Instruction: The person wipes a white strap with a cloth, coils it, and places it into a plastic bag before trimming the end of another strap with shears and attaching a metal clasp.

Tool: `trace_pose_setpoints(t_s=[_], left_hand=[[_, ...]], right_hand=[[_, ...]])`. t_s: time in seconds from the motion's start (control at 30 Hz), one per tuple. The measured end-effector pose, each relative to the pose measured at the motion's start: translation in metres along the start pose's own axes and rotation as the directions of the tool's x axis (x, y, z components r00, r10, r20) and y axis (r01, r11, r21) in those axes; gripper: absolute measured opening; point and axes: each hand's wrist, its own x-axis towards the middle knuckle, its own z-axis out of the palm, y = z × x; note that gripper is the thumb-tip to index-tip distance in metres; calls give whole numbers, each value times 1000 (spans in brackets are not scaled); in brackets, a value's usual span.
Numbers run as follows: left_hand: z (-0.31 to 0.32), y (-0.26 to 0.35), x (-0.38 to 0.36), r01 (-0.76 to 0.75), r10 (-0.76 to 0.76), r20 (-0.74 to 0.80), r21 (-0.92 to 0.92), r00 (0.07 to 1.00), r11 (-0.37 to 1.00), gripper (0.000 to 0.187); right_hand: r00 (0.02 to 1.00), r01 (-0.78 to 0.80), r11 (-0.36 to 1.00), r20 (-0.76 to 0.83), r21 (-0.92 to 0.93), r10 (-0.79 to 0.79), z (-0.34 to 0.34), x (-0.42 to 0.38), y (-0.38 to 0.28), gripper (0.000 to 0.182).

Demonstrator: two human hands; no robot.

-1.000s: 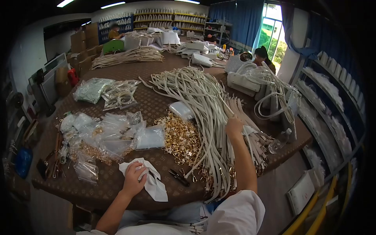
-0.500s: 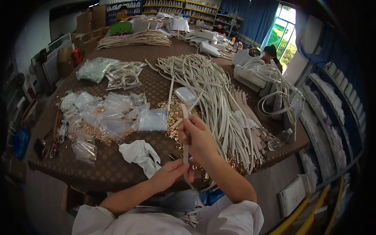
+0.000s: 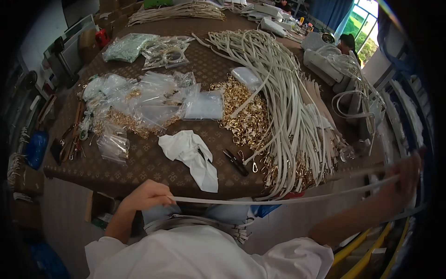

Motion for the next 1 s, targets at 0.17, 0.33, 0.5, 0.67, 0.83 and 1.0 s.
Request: trace_pose_setpoints(t_s=[0.17,0.33,0.5,0.67,0.83,1.0], left_hand=[[-32,-3,-31,25,-7,-146,118,989,993,8],[-51,13,-36,18,-2,-223,71,975,997,7],[-66,32,-31,-170,150,-192,-95,970,981,6],[-59,44,-24,-131,113,-182,-87,977,988,5],[-39,43,-19,40,-43,-237,-16,971,999,11],[-21,33,-9,75,-84,-110,-92,990,993,11]], right_hand=[[981,28,979,-193,202,12,49,-74,-14,25],[827,74,889,-526,452,198,-10,-163,-21,14],[431,-57,767,-677,639,596,-71,-254,34,14],[-72,-604,534,-708,592,703,-32,-331,135,23],[161,-956,-91,-756,-280,635,58,-288,185,18],[789,-200,533,187,-822,585,152,-212,246,17]])
